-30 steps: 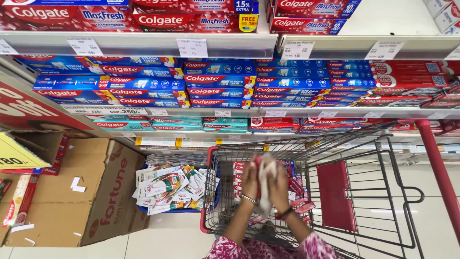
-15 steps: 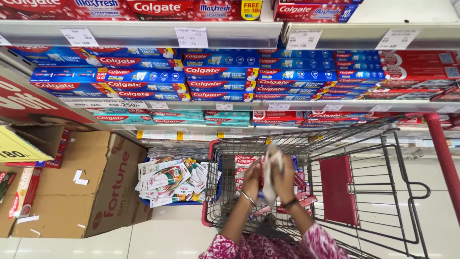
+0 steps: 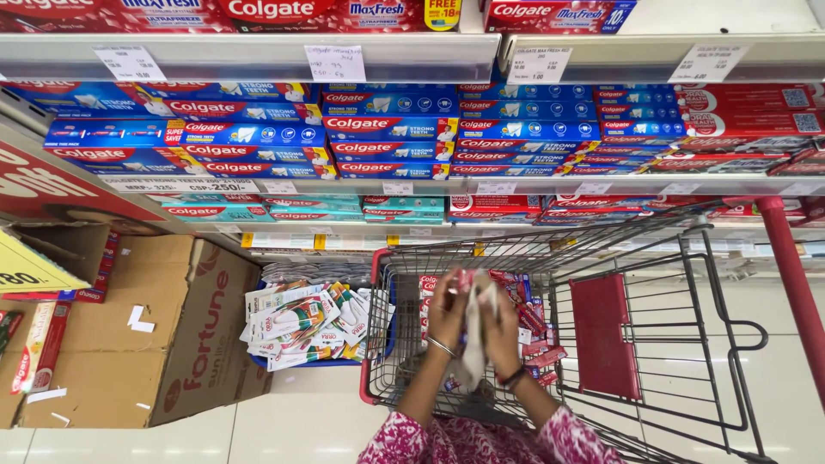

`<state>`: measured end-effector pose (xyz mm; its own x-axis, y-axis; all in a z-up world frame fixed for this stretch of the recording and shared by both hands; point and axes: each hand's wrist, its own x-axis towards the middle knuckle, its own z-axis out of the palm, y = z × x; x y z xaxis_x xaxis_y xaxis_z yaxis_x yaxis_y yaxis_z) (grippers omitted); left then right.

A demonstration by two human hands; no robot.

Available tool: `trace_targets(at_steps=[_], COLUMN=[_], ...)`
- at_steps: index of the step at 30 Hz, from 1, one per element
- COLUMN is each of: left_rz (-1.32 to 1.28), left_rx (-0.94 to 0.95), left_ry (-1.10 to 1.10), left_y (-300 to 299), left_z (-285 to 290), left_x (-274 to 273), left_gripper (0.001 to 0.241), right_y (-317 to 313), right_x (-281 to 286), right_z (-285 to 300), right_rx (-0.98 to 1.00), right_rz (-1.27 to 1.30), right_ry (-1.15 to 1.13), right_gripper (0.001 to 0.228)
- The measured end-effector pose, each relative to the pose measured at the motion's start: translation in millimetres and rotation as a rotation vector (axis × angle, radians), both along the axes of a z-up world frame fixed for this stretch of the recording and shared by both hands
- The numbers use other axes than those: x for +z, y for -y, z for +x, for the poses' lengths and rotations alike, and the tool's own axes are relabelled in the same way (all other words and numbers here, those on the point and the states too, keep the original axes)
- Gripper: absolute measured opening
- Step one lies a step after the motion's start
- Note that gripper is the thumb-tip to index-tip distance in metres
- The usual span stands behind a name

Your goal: Picking toothpaste boxes from a store shelf, wiping them with a cloth, and placing them into a shopping cart.

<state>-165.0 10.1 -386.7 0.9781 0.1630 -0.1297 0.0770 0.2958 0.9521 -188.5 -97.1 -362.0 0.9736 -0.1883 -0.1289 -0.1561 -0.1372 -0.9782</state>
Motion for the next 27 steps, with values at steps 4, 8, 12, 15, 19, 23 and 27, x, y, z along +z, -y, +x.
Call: trace_targets(at_steps=[4,8,12,15,19,23,27], left_rz=[-0.112,-0.697,-0.533,-0.357,-0.758,-0.783,-0.227], left_rx=[-0.117,0.059,0.327,0.380,0.252,0.125,-0.014], left_ry=[0.047,-0.207,-0.263,-0.076,-0.337,-0.333,-0.134], left_y=[18,9,-1,5,-4,-20,-38], left_z=[-5,3,19,30,9,4,-3], left_x=[-35,1,-71,-194,-29,-15,10], left_gripper=[0.045,0.041,0.044,0.041,0.038,0.039,0.034], right_y=[20,31,5,-3,13,32,54], right_x=[1,-78,2,24,17,10,-25], right_z=[31,12,-30,-28,-20,-15,11], right_rx=[-0.004,0.144,0.301,0.287,0.423,0.548,0.234], right_rz=[-0.124,-0.261,-0.182,-0.279,-0.352,-0.355,-0.246], right_ry=[0.281,0.368,0.425,0.374,0.395,0.309,0.071], right_gripper=[0.035,0.038,0.044,0.050,0.048,0.051,0.034])
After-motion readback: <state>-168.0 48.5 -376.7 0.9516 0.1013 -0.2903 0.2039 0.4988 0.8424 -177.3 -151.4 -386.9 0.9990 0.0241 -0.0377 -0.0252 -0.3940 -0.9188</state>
